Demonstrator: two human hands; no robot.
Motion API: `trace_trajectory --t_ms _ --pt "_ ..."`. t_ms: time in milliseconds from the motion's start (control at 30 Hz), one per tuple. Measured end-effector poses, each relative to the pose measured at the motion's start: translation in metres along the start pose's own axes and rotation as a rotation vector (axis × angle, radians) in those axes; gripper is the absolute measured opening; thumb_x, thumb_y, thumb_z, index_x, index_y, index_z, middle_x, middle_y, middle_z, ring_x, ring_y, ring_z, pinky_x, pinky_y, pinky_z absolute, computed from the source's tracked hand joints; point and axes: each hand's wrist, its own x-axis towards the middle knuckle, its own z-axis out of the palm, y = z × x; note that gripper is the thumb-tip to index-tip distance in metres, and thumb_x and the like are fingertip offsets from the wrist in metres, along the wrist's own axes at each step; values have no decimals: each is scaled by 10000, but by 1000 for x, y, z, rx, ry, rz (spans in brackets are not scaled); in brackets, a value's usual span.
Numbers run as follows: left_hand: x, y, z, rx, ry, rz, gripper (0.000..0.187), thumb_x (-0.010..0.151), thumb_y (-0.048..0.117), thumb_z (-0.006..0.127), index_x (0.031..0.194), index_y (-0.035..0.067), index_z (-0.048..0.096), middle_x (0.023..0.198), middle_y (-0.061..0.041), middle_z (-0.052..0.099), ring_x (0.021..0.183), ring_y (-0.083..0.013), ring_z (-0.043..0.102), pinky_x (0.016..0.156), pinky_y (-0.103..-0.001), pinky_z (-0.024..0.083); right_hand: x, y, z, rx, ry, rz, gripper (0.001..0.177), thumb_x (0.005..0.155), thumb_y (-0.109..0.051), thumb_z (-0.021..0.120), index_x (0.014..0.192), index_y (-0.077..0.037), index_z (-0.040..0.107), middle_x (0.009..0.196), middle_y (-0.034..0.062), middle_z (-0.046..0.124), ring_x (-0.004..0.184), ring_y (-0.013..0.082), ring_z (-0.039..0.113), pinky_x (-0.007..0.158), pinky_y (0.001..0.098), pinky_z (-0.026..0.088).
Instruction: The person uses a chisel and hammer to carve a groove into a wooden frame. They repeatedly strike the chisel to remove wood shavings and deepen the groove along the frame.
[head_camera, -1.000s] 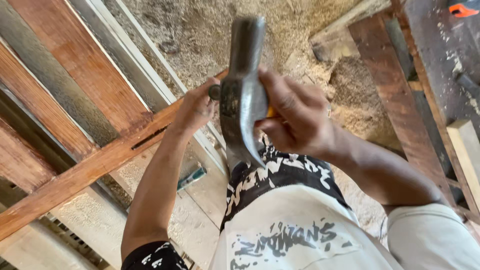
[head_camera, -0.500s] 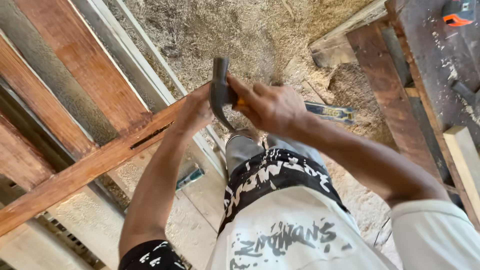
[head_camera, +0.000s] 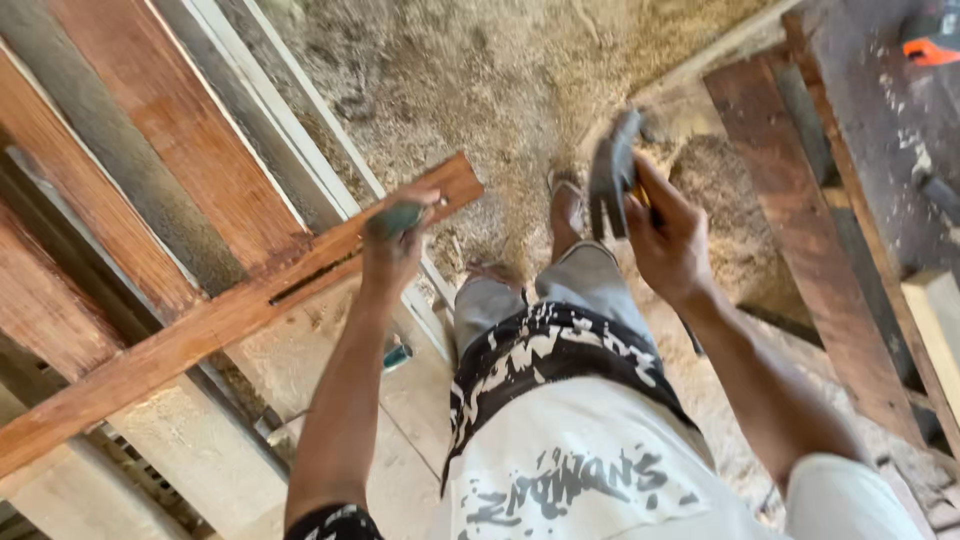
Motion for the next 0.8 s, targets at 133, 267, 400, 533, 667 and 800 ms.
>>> trace_trajectory --t_ms 133,267,400,533,667,800 --pt "-14 8 8 -126 139 -49 177 1067 -53 617 1160 92 655 1205 -157 742 1176 -260 732 953 -331 619 -36 38 -11 79 106 170 446 1130 -53 511 1567 31 526 925 86 634 666 53 476 533 230 362" --pt "2 26 7 214 -30 151 286 956 -87 643 1178 91 611 1178 -159 721 1131 -272 716 853 -312 619 -56 62 -11 106 176 299 423 1092 -82 530 1505 11 522 781 45 650 530 28 519 402 209 393" --pt "18 49 -16 261 -125 -4 335 967 -147 561 1190 102 570 1179 -137 718 1087 -245 751 732 -272 634 -78 64 -2 234 189 391 437 1102 -78 545 1528 14 513 840 37 658 577 17 505 456 188 385" --pt "38 53 -26 222 -147 61 371 990 -131 588 1259 122 553 1135 -100 730 993 -212 761 815 -297 632 -62 69 7 305 212 264 423 1091 -62 538 1500 41 503 1043 66 715 633 32 569 487 191 434" --pt "20 48 -21 310 -183 -122 370 945 -130 628 1174 160 632 1009 -77 761 826 -185 756 662 -286 637 -71 64 11 292 163 278 407 1105 -77 526 1496 35 521 850 30 664 559 22 509 435 189 386" --pt "23 42 -18 252 -135 -12 361 936 -124 640 1174 148 633 1074 -73 760 940 -188 763 771 -304 651 -58 57 6 301 150 265 425 1111 -96 534 1513 38 507 808 8 630 563 15 498 437 188 363"
